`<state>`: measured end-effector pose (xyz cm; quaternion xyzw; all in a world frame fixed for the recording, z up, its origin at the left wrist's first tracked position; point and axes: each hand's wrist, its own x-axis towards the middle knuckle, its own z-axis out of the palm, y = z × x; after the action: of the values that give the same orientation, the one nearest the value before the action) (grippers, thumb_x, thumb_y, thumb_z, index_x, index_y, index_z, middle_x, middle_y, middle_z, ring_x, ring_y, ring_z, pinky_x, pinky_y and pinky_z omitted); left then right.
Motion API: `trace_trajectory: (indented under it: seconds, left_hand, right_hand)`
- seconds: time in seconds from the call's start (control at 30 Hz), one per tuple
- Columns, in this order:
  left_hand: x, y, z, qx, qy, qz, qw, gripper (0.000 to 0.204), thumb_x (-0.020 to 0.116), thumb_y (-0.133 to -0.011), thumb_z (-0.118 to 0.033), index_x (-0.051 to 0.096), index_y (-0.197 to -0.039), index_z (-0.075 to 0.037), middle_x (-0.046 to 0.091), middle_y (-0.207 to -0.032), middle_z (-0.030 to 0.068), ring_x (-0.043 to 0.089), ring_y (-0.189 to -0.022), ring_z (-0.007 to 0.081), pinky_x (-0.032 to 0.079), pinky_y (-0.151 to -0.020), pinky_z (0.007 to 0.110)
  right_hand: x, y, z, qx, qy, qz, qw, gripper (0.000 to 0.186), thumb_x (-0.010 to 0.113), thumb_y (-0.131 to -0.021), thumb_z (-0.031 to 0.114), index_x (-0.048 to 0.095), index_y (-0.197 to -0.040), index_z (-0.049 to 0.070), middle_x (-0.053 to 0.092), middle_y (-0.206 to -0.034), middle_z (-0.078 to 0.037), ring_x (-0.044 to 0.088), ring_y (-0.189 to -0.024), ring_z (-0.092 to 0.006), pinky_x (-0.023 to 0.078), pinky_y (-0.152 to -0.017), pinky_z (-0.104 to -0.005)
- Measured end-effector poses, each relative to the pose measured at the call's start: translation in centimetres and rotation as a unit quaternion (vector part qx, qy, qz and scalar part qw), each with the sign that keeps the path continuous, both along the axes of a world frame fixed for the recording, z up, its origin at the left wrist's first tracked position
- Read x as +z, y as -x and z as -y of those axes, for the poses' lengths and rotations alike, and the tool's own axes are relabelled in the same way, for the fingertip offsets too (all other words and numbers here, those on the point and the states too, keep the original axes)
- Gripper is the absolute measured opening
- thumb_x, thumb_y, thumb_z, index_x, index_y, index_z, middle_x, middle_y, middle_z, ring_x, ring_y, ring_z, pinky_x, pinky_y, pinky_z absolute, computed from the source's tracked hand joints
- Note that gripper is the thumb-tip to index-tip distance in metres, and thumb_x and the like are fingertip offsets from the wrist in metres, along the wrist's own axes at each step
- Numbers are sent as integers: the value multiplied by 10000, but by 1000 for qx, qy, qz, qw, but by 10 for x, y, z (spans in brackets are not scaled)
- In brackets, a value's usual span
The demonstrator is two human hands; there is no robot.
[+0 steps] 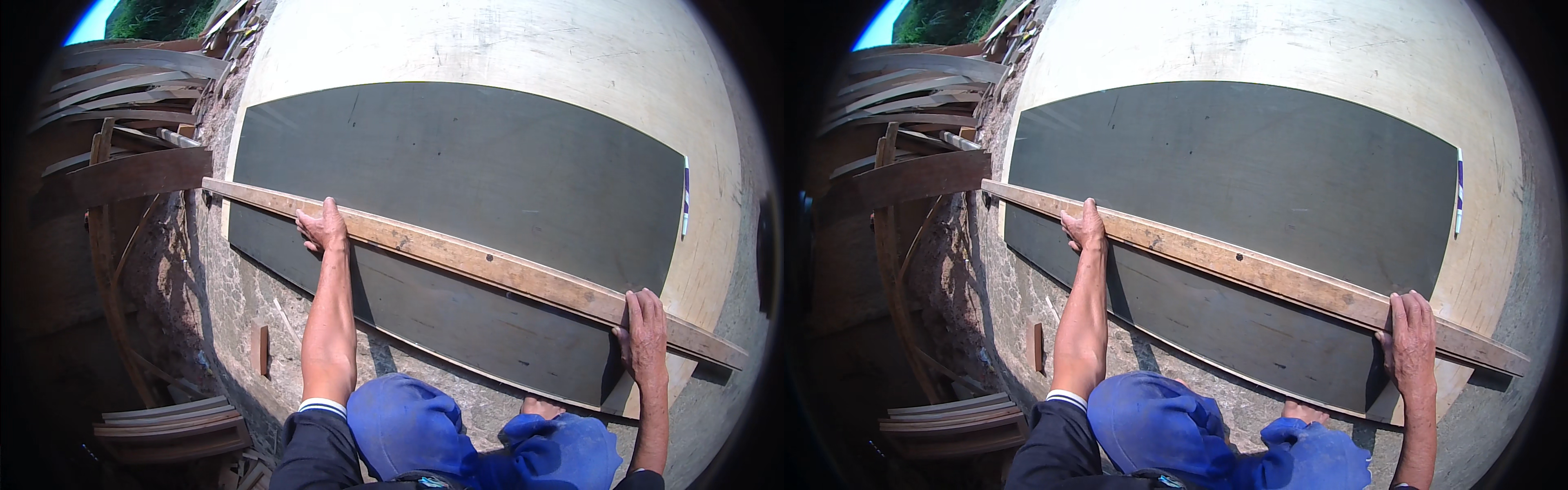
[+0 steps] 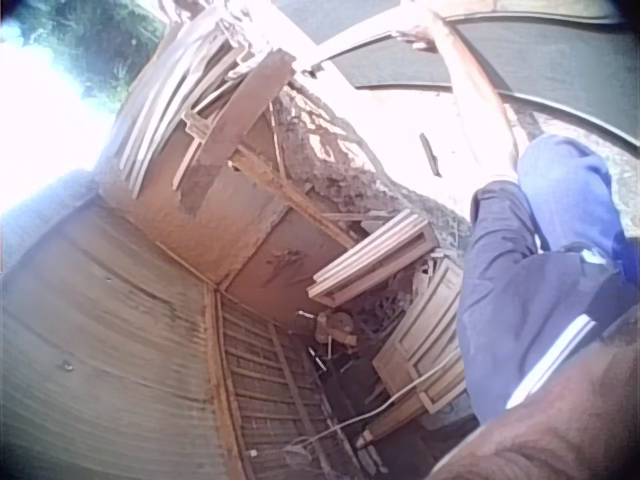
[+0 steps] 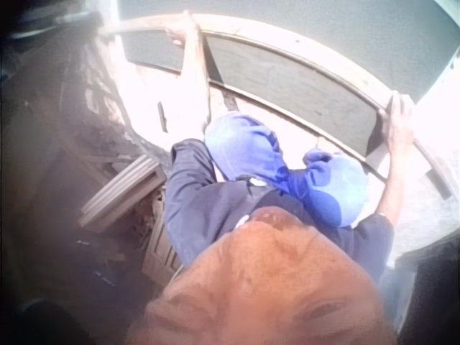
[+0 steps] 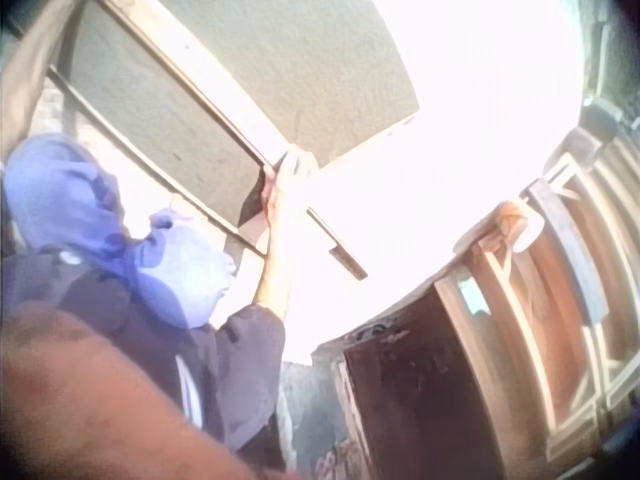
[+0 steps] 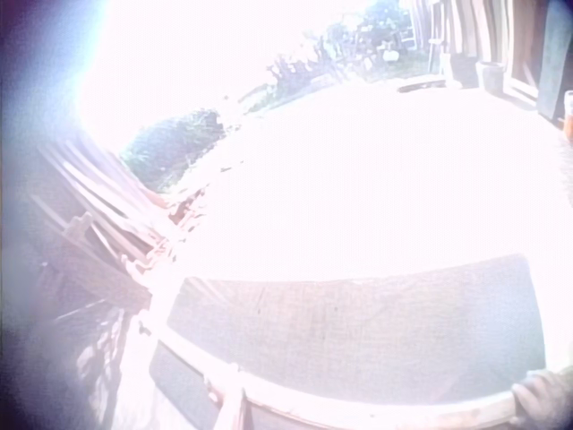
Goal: The person measures a large dark board using a wooden straightedge and marks it with a pen. They then move the board and handle other wooden pieces nearby.
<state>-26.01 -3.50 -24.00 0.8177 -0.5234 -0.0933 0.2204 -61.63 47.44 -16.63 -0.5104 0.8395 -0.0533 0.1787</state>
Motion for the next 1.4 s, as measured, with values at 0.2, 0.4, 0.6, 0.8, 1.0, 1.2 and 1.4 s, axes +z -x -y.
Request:
trace_trajectory:
  seconds: [0.2, 0.4, 0.6, 0.8, 1.0, 1.2, 1.4]
  left_hand:
    - [-1, -1, 0, -6, 10, 2, 1000, 1020, 674, -789, -544, 283, -1579, -30, 304, -1639, 171, 203, -1553, 284, 69, -1227, 569]
    - [-1, -4, 2, -8, 1, 18, 1000, 998, 663, -799, -570, 317, -1568, -36, 314, -1638, 162, 215, -1548, 282, 86, -1227, 575]
    - [-3, -5, 8, 0, -15, 58, 998, 995, 672, -801, -597, 364, -1540, -6, 379, -1589, 192, 322, -1491, 331, 169, -1176, 616]
    - [-4, -10, 10, -9, -22, 43, 999, 1013, 667, -805, -591, 322, -1561, -12, 334, -1620, 188, 280, -1516, 327, 137, -1196, 606]
    - [-3, -8, 9, -10, -16, 41, 999, 1026, 667, -806, -594, 304, -1572, -15, 312, -1631, 195, 264, -1525, 320, 122, -1198, 606]
    - [-5, -10, 10, -10, -20, 38, 999, 1033, 670, -806, -596, 294, -1576, -18, 295, -1639, 193, 244, -1533, 315, 113, -1196, 613]
    - [-12, -12, 13, -4, -1, 54, 999, 1034, 662, -795, -604, 297, -1585, -46, 362, -1608, 196, 270, -1525, 332, 118, -1207, 609]
  right_hand:
    - [3, 1, 4, 4, 1, 7, 1000, 755, 812, -719, 46, 482, -1397, -6, 497, -1356, -210, 453, -1341, -399, 382, -1153, -497]
    - [6, 3, 5, 10, 5, 7, 1000, 761, 848, -697, 101, 503, -1367, 1, 513, -1325, -185, 471, -1319, -381, 399, -1134, -490]
    - [4, 9, -1, 40, 26, -2, 999, 724, 848, -746, 199, 503, -1353, 10, 523, -1308, -166, 480, -1310, -355, 395, -1134, -485]
    - [8, 9, 4, 41, 11, -1, 999, 721, 852, -747, 195, 503, -1347, 0, 518, -1308, -167, 480, -1312, -353, 395, -1134, -486]
    - [7, 9, 3, 35, 13, 4, 999, 724, 853, -748, 199, 501, -1349, 0, 517, -1311, -170, 478, -1316, -355, 393, -1138, -489]
    - [6, 8, 3, 33, 4, 0, 999, 721, 849, -754, 201, 501, -1356, 9, 516, -1319, -171, 470, -1331, -354, 382, -1152, -494]
    - [7, 8, 3, 29, 5, 5, 1000, 719, 851, -751, 196, 503, -1352, 13, 517, -1319, -168, 467, -1335, -351, 388, -1149, -483]
